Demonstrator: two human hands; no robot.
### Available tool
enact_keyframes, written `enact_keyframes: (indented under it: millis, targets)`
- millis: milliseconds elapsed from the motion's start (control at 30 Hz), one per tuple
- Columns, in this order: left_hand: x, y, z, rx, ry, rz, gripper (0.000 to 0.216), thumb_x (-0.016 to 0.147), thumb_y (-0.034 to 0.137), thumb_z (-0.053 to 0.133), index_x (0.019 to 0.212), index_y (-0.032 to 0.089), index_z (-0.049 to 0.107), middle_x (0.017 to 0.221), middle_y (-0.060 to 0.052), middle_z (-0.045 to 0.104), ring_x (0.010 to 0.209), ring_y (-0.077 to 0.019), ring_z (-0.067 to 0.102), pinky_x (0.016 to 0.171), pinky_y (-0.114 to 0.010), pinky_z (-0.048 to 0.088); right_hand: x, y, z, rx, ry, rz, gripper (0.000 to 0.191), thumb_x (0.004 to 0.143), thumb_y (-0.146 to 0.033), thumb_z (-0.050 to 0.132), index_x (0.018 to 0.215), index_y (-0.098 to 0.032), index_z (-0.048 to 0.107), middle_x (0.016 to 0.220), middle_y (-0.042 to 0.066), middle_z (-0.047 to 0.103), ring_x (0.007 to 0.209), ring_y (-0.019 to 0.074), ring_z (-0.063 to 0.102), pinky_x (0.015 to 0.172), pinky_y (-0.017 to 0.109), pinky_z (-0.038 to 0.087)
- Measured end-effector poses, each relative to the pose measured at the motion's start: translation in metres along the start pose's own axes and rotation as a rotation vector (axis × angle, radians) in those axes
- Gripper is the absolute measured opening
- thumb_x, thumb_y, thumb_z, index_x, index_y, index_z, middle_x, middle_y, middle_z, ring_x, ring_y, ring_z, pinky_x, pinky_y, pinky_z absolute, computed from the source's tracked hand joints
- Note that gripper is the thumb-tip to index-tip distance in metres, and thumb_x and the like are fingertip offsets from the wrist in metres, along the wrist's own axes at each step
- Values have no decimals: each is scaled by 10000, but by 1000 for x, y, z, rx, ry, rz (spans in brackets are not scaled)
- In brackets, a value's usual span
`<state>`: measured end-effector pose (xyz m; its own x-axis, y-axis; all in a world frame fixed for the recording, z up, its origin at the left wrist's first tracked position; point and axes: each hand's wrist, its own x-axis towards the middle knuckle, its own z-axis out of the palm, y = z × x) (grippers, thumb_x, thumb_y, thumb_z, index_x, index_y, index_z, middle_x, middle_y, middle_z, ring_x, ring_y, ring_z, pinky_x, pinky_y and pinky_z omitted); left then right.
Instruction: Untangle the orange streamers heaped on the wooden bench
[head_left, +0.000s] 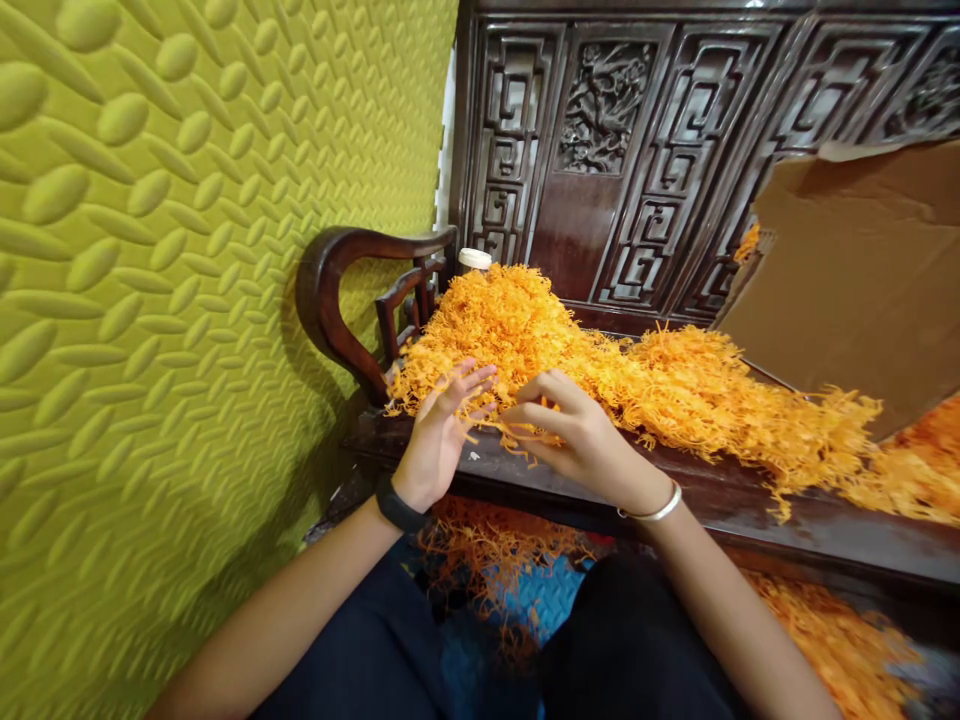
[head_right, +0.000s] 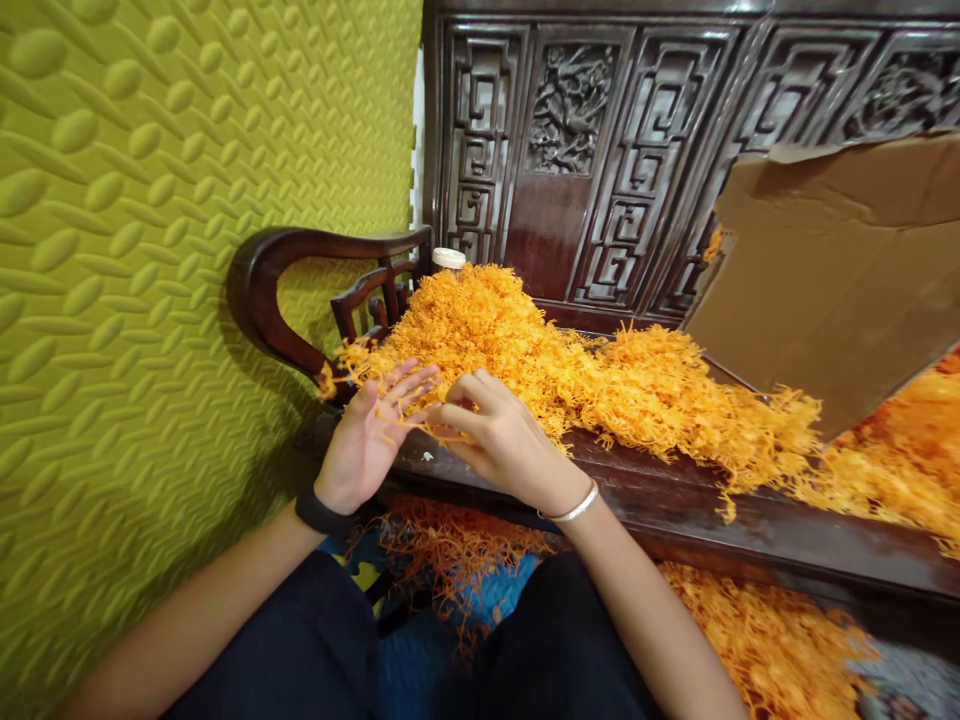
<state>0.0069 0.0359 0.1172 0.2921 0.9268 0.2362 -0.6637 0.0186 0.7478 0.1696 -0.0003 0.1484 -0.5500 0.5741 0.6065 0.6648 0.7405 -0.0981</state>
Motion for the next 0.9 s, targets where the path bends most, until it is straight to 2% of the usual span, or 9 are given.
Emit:
enact_keyframes:
  millis: [100, 200, 267, 367, 500, 600, 700, 833, 900]
  targets:
    - [5, 1, -4, -2, 22, -14, 393, 749, 365, 645, 1059, 131, 580, 1019, -94, 672, 1015, -215, 603, 906, -347, 435, 0, -3, 0, 19, -131, -58, 170, 887, -274, 501, 902, -151, 617, 890, 81, 538, 829, 172, 467, 728, 303, 415]
    - [6, 4, -6, 17, 32, -9, 255, 728, 214, 607, 963, 116, 615, 871, -51, 697, 822, -164, 656, 820, -288, 475, 1, -8, -2, 72, -138, -53, 343, 780, -460, 618, 910, -142, 614, 880, 76, 564, 811, 180, 494, 719, 321, 425]
    - [5, 5, -7, 55, 2, -24, 207, 709, 157, 552, 898, 110, 621, 761, -22, 686, 659, -126, 644, 688, -241, 490, 1, -11, -5, 179, -56, -26, 366, 757, -479, 636, 906, -146, 609, 841, 61, 582, 776, 167, 522, 694, 310, 438]
    - [2, 6, -8, 182, -113, -111, 199, 716, 142, 495, 882, 111, 600, 586, 26, 613, 402, -65, 508, 456, -191, 407, 1, -14, -9, 273, 176, 55, 147, 844, -305, 583, 868, -160, 599, 791, 36, 588, 747, 134, 547, 675, 277, 449]
    - [-2, 4, -7, 321, -318, -312, 214, 747, 175, 457, 907, 111, 584, 521, 38, 569, 295, -37, 359, 359, -181, 322, 2, -12, -8, 179, 388, 190, 134, 844, -224, 576, 966, -180, 607, 921, 56, 574, 887, 159, 551, 761, 308, 456]
    - [-4, 3, -6, 351, -441, -424, 227, 726, 166, 443, 886, 101, 590, 517, 26, 576, 282, -39, 352, 357, -191, 328, 2, -6, -4, 209, 306, 276, 289, 836, -288, 589, 1112, -207, 576, 1093, 79, 554, 1043, 196, 520, 838, 345, 451]
    - [-5, 2, -6, 392, -501, -442, 194, 717, 170, 466, 841, 98, 597, 525, 14, 584, 296, -40, 386, 363, -189, 321, 2, -3, 0, 293, 176, 330, 374, 835, -329, 589, 1189, -219, 540, 1091, 69, 588, 1037, 191, 536, 871, 353, 443]
    - [-5, -1, -6, 446, -550, -413, 378, 840, 439, 441, 775, 97, 588, 515, -15, 578, 308, -45, 411, 337, -185, 283, 3, -1, 0, 366, 76, 295, 307, 846, -284, 581, 1143, -210, 578, 1030, 50, 616, 964, 161, 566, 851, 319, 447]
    - [-5, -3, -6, 456, -498, -377, 459, 846, 535, 418, 889, 106, 574, 503, 3, 569, 288, -39, 384, 315, -177, 252, 4, 0, -1, 419, 31, 266, 210, 865, -245, 550, 1058, -201, 619, 997, 44, 626, 939, 148, 577, 831, 300, 452]
